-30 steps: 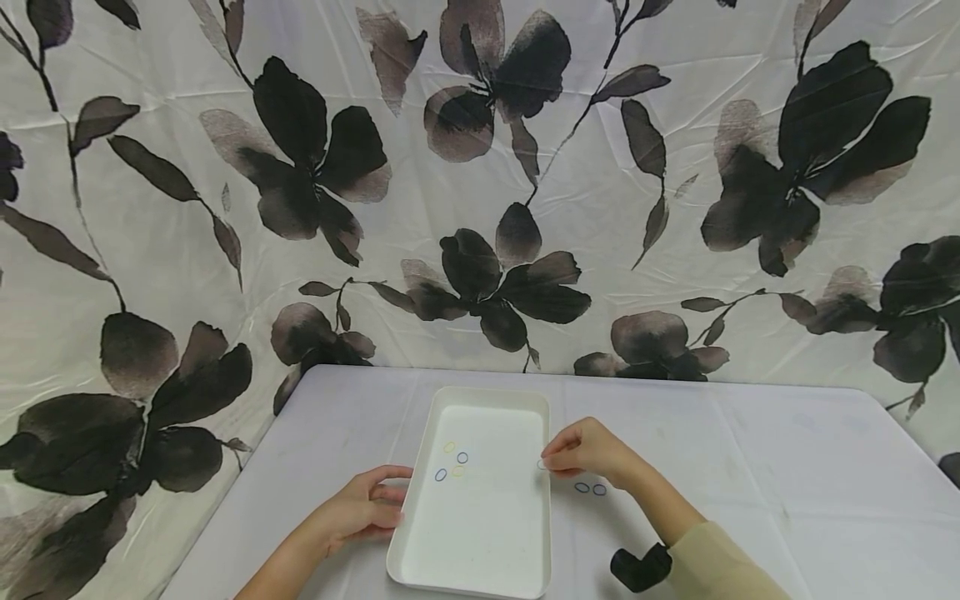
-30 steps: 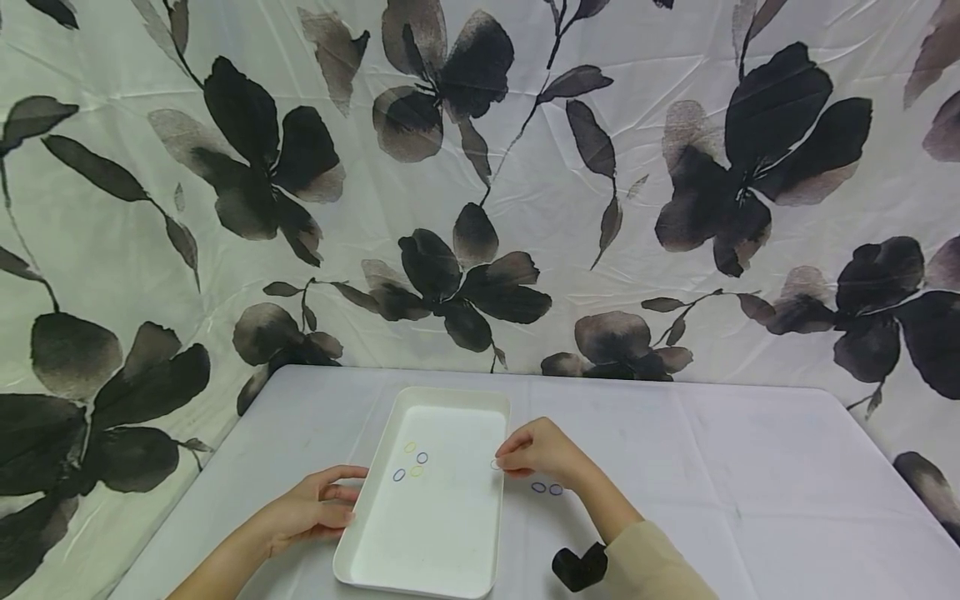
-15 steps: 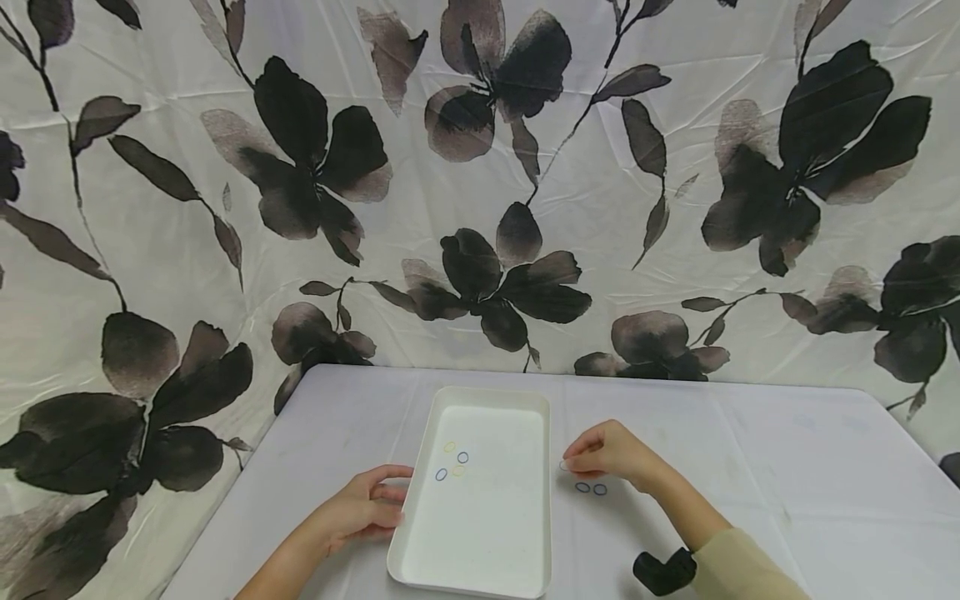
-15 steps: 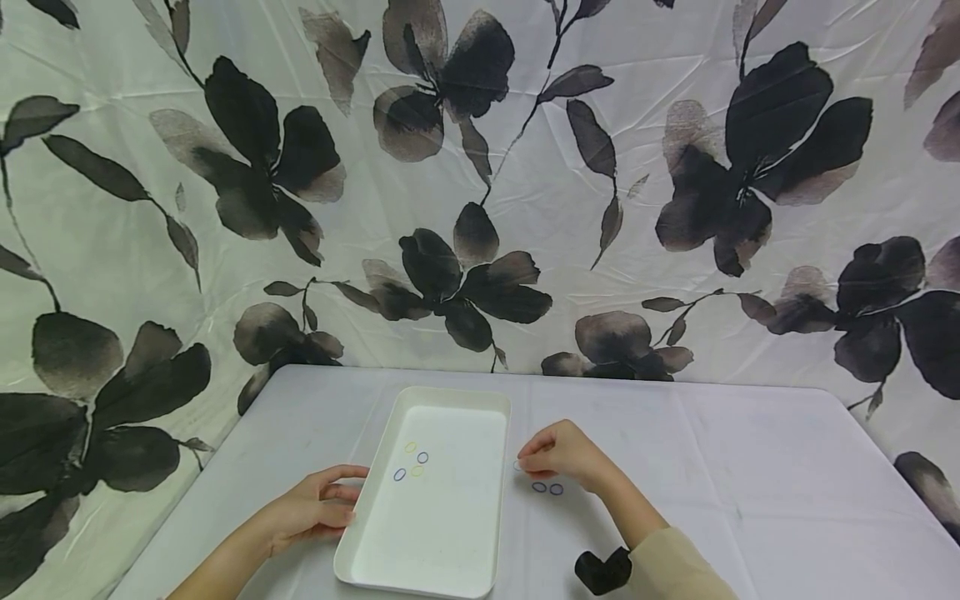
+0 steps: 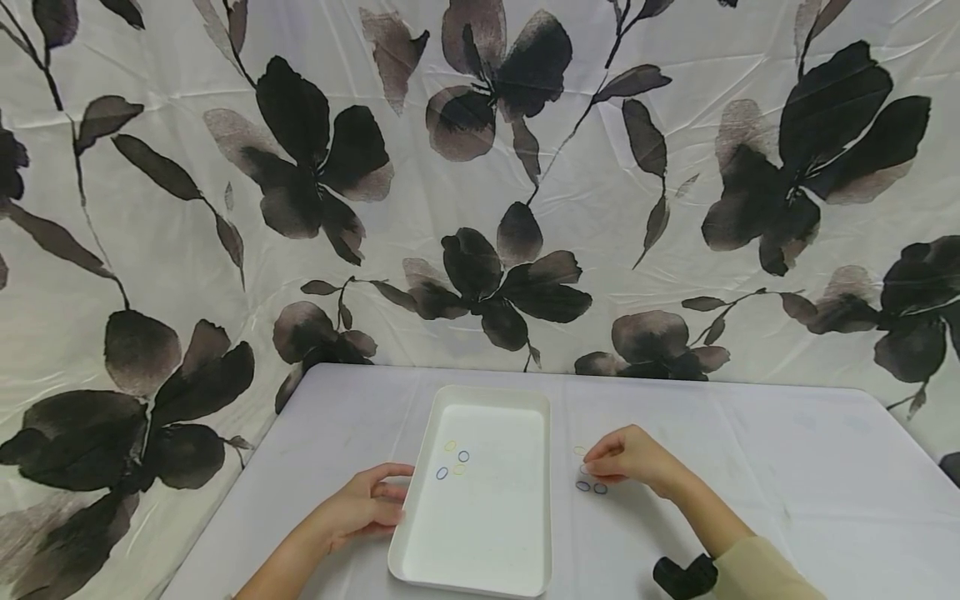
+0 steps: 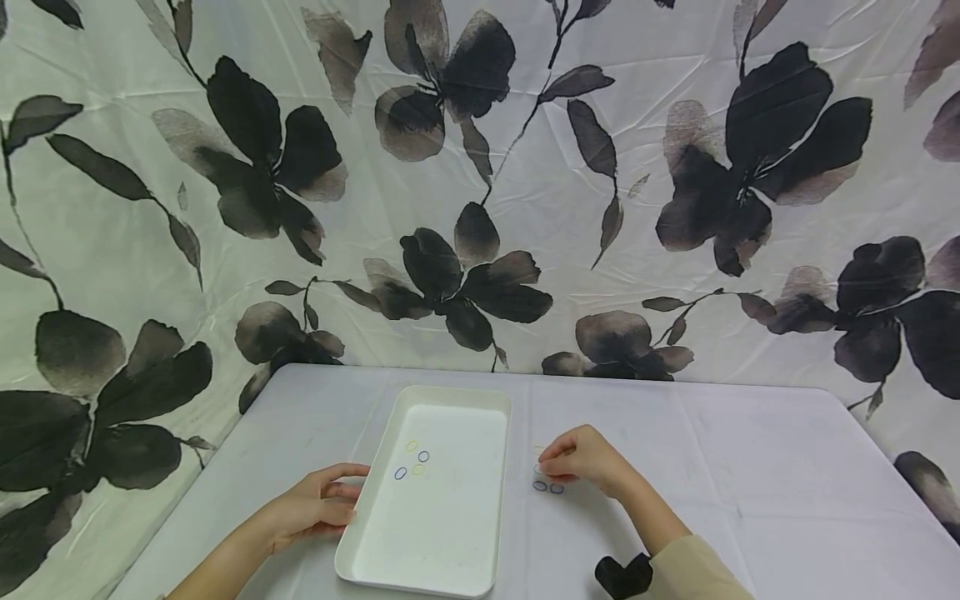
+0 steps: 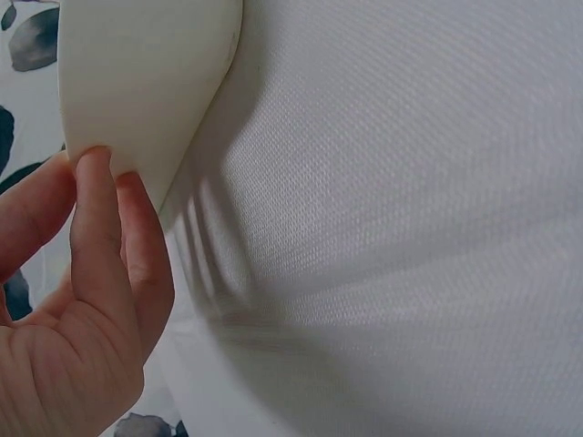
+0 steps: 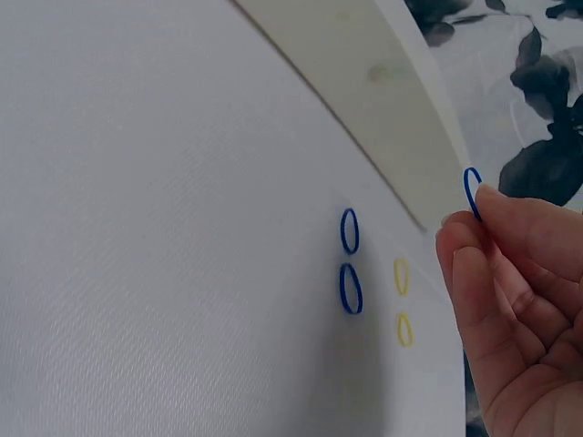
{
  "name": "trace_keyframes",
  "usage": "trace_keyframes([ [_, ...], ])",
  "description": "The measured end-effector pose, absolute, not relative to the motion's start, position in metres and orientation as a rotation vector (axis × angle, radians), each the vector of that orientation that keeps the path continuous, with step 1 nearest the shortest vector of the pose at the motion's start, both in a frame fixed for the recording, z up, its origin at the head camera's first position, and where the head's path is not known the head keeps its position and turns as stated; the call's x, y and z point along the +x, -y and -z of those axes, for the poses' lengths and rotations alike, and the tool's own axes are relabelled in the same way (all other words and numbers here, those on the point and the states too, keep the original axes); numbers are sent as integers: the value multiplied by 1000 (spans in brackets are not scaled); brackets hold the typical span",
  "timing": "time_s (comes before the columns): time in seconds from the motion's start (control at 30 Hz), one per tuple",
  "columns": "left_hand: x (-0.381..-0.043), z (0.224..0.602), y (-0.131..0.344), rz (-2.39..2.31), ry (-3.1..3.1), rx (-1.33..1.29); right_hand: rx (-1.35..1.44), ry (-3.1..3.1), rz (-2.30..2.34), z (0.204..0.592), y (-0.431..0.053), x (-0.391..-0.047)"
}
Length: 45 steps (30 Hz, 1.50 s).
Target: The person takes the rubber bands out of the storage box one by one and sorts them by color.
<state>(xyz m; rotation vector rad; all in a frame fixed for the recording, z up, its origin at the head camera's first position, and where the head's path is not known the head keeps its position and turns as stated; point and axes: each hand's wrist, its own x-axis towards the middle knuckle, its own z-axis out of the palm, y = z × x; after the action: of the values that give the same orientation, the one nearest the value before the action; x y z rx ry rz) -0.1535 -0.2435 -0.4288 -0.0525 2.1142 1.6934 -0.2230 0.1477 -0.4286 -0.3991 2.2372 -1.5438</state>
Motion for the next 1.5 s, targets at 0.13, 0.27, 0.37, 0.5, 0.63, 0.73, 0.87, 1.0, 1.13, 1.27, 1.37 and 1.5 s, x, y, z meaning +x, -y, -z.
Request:
trace_keyframes([
  [0.13, -153, 429, 244, -1693, -2117, -53, -389, -2233, 1553, 430, -154, -222],
  [0.27, -154, 430, 244, -1693, -2115, -40, -386, -2238, 1552, 433, -162, -221],
  [0.37, -154, 431, 244, -1693, -2115, -35, -376, -2243, 1556, 436, -166, -220],
  [0.5, -154, 431, 245, -1695, -2118, -33, -353, -2260, 1548, 441, -171, -219],
  [0.63, -155, 431, 245, -1694, -2118, -37, -333, -2277, 1531, 445, -176, -218],
  [0.73, -155, 432, 244, -1694, -2118, -50, -326, -2283, 1529, 448, -179, -217],
  [0.87, -154, 432, 245, -1697, -2115, -61, -299, -2291, 1529, 452, -182, -216],
  [1.0, -154, 432, 245, -1706, -2101, -60, -266, -2302, 1524, 455, -183, -214],
  [1.13, -154, 432, 245, -1714, -2088, -53, -241, -2324, 1512, 459, -183, -212],
  [1.27, -154, 433, 246, -1725, -2076, -43, -233, -2345, 1496, 461, -183, -212],
  [1.37, -154, 433, 246, -1730, -2070, -35, -243, -2358, 1485, 462, -182, -212],
  [1.5, -154, 433, 246, -1728, -2071, -36, -253, -2381, 1466, 462, -181, -213],
])
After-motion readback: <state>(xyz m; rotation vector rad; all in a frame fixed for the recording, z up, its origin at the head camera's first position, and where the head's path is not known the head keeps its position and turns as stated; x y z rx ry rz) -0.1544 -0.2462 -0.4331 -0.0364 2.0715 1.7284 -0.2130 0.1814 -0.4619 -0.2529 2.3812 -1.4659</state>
